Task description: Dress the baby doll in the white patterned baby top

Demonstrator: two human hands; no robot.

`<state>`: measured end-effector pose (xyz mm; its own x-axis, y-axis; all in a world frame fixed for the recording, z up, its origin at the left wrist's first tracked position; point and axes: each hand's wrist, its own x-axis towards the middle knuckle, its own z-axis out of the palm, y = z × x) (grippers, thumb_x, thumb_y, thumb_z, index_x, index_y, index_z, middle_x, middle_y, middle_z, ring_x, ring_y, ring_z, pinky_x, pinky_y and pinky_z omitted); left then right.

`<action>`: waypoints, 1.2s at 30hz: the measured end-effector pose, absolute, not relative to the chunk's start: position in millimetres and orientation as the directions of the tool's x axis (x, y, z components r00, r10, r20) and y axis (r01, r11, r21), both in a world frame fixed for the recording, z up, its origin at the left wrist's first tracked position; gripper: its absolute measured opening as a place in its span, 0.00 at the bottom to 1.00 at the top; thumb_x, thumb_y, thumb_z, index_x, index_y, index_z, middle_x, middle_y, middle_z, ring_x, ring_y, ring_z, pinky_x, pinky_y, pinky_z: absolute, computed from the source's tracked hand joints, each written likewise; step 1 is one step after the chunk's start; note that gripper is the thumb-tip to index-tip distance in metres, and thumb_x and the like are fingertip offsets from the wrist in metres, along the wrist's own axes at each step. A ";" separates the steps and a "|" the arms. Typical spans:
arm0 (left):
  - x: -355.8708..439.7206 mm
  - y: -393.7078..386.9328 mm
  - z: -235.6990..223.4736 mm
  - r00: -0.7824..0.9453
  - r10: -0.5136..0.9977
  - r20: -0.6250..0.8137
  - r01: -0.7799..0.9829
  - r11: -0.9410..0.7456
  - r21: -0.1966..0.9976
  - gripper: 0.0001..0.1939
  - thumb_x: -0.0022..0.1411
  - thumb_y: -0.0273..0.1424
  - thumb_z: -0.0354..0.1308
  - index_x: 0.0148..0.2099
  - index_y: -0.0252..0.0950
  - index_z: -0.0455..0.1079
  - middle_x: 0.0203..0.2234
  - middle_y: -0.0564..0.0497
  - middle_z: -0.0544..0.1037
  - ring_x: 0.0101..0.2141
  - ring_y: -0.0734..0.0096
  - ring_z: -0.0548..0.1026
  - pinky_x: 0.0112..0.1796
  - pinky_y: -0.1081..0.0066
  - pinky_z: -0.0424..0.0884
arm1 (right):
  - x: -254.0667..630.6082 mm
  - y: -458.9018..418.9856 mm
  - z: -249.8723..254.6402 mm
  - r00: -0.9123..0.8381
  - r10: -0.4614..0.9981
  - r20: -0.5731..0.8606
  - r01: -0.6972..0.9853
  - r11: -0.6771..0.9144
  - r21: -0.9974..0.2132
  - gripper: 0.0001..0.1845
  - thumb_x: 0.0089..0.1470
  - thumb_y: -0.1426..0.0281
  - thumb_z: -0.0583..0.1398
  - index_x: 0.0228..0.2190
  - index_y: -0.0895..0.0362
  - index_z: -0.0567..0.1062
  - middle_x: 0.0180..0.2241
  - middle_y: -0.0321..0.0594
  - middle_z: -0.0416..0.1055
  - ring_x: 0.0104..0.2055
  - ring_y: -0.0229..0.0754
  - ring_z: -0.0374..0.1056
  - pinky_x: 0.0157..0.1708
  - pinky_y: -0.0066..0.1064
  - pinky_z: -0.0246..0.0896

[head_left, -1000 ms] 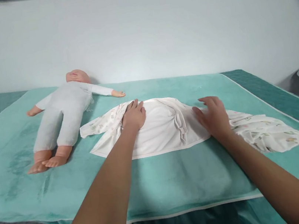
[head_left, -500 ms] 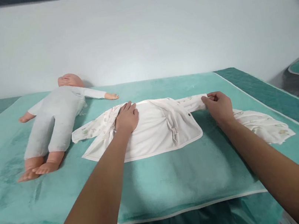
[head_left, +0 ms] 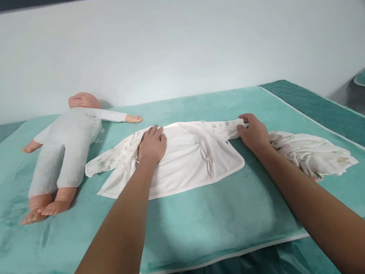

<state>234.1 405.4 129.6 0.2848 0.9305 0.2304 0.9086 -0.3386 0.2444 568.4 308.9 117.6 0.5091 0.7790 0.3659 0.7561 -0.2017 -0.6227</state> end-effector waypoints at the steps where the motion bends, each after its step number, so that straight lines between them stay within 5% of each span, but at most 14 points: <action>1: 234.1 405.1 129.7 0.286 0.929 0.234 0.909 -0.340 0.242 0.28 0.71 0.38 0.37 0.67 0.41 0.64 0.69 0.53 0.60 0.68 0.64 0.56 0.67 0.62 0.53 | 567.8 308.3 116.8 0.502 0.772 0.389 0.782 -0.214 -0.585 0.25 0.51 0.69 0.56 0.52 0.59 0.73 0.50 0.53 0.72 0.45 0.53 0.70 0.48 0.46 0.64; 7: 232.9 405.1 127.4 0.289 0.928 0.233 0.910 -0.342 0.234 0.28 0.72 0.38 0.36 0.67 0.40 0.64 0.69 0.52 0.60 0.68 0.63 0.56 0.67 0.61 0.53 | 536.1 299.6 129.0 0.179 0.766 0.617 0.920 0.093 -0.381 0.21 0.60 0.69 0.52 0.53 0.60 0.72 0.58 0.56 0.67 0.61 0.55 0.62 0.60 0.48 0.57; 11: 232.3 404.4 126.7 0.296 0.926 0.235 0.905 -0.351 0.242 0.28 0.72 0.37 0.36 0.67 0.39 0.64 0.69 0.51 0.60 0.68 0.63 0.56 0.67 0.61 0.53 | 475.8 306.9 142.8 -0.048 0.886 0.461 0.880 0.256 -0.401 0.26 0.65 0.62 0.51 0.59 0.61 0.68 0.64 0.54 0.63 0.67 0.52 0.57 0.66 0.46 0.52; 14: 232.6 402.5 128.1 0.296 0.929 0.224 0.901 -0.349 0.257 0.28 0.72 0.37 0.36 0.68 0.39 0.63 0.69 0.51 0.59 0.68 0.61 0.55 0.67 0.60 0.53 | 424.0 315.0 141.2 -0.201 0.926 0.321 0.907 0.300 -0.296 0.33 0.67 0.57 0.49 0.64 0.66 0.62 0.68 0.56 0.55 0.71 0.54 0.50 0.69 0.46 0.45; 18: 232.6 401.9 129.1 0.298 0.939 0.170 0.899 -0.336 0.281 0.29 0.72 0.36 0.36 0.70 0.37 0.60 0.71 0.49 0.55 0.69 0.61 0.53 0.67 0.59 0.52 | 382.6 315.8 125.5 -0.218 0.958 0.187 0.955 0.249 -0.163 0.37 0.69 0.56 0.44 0.66 0.72 0.57 0.70 0.59 0.48 0.73 0.56 0.44 0.69 0.48 0.38; 24: 231.1 400.6 126.7 0.317 0.928 0.193 0.887 -0.363 0.285 0.29 0.73 0.35 0.36 0.70 0.34 0.59 0.71 0.46 0.55 0.69 0.59 0.53 0.67 0.59 0.52 | 377.2 310.3 118.9 -0.200 0.965 0.171 0.974 0.215 -0.075 0.37 0.69 0.56 0.42 0.67 0.72 0.55 0.70 0.58 0.46 0.73 0.56 0.43 0.69 0.49 0.40; 36: 194.1 306.7 125.9 0.432 0.810 0.397 0.779 -0.557 0.287 0.20 0.74 0.34 0.42 0.58 0.37 0.70 0.61 0.47 0.72 0.61 0.62 0.67 0.62 0.56 0.60 | 364.4 268.6 113.7 -0.302 0.902 0.308 0.925 0.355 -0.133 0.31 0.69 0.61 0.45 0.65 0.68 0.60 0.69 0.58 0.51 0.72 0.54 0.46 0.69 0.49 0.44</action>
<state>194.1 306.7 125.9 0.4320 0.8097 0.3972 0.7794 -0.5568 0.2873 364.4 268.6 113.7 -0.3019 0.9024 0.3075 0.9254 0.3549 -0.1329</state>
